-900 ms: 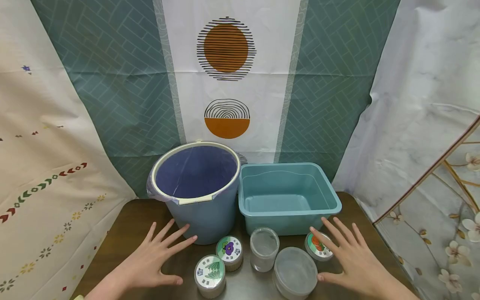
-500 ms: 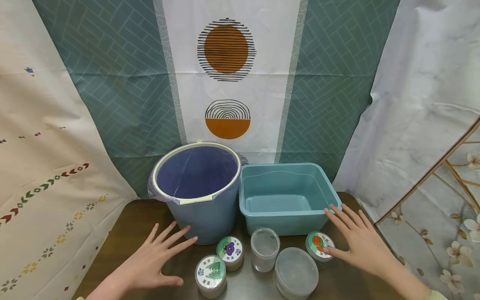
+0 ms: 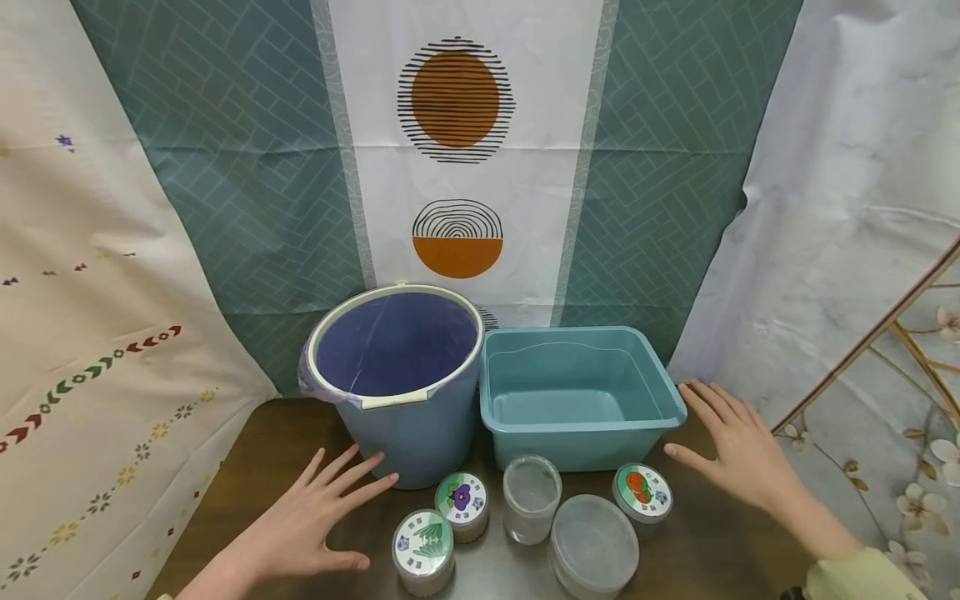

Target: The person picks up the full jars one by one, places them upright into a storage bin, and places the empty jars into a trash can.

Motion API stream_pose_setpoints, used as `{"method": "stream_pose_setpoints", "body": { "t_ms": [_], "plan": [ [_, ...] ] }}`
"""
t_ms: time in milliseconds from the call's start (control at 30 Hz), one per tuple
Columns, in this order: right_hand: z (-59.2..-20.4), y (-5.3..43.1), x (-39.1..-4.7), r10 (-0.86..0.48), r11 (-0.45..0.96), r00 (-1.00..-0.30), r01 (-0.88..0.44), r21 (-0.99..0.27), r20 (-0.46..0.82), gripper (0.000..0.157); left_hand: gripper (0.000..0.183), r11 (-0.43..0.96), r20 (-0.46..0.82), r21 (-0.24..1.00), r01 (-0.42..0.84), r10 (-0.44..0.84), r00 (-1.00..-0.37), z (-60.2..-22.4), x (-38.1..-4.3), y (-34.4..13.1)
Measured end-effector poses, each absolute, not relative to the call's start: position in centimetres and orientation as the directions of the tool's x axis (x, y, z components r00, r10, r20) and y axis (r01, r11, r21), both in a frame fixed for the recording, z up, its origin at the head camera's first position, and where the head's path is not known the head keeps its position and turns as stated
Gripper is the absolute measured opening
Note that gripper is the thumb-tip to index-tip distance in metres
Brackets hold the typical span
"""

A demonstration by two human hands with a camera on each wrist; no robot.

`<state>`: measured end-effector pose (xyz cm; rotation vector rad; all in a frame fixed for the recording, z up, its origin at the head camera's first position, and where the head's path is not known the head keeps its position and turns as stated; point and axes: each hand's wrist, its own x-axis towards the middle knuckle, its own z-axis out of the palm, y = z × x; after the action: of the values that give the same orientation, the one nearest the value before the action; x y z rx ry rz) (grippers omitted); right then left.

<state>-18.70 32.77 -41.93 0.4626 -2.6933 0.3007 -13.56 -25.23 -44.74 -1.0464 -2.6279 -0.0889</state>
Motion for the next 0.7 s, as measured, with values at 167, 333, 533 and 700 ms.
{"method": "stream_pose_setpoints", "body": {
  "t_ms": [167, 333, 533, 700],
  "plan": [
    [-41.9, 33.2, -19.4, -0.249, 0.921, -0.874, -0.347, -0.176, 0.418, 0.088, 0.092, 0.735, 0.304, -0.029, 0.677, 0.652, -0.695, -44.8, -13.6, -24.9],
    [-42.3, 33.5, -20.1, -0.204, 0.926, -0.894, -0.309, -0.219, 0.399, 0.081, 0.092, 0.745, 0.297, 0.030, 0.666, 0.630, -0.718, -44.8, -13.7, -24.3],
    [-43.3, 33.6, -21.2, -0.150, 0.908, -0.902, -0.288, -0.305, 0.405, 0.074, 0.094, 0.755, 0.294, 0.081, 0.651, 0.606, -0.739, -45.2, -13.7, -23.8],
    [-44.5, 33.6, -22.1, -0.096, 0.871, -0.901, -0.282, -0.402, 0.424, 0.068, 0.096, 0.751, 0.299, 0.097, 0.653, 0.604, -0.739, -45.7, -13.7, -23.1]
  ]
}}
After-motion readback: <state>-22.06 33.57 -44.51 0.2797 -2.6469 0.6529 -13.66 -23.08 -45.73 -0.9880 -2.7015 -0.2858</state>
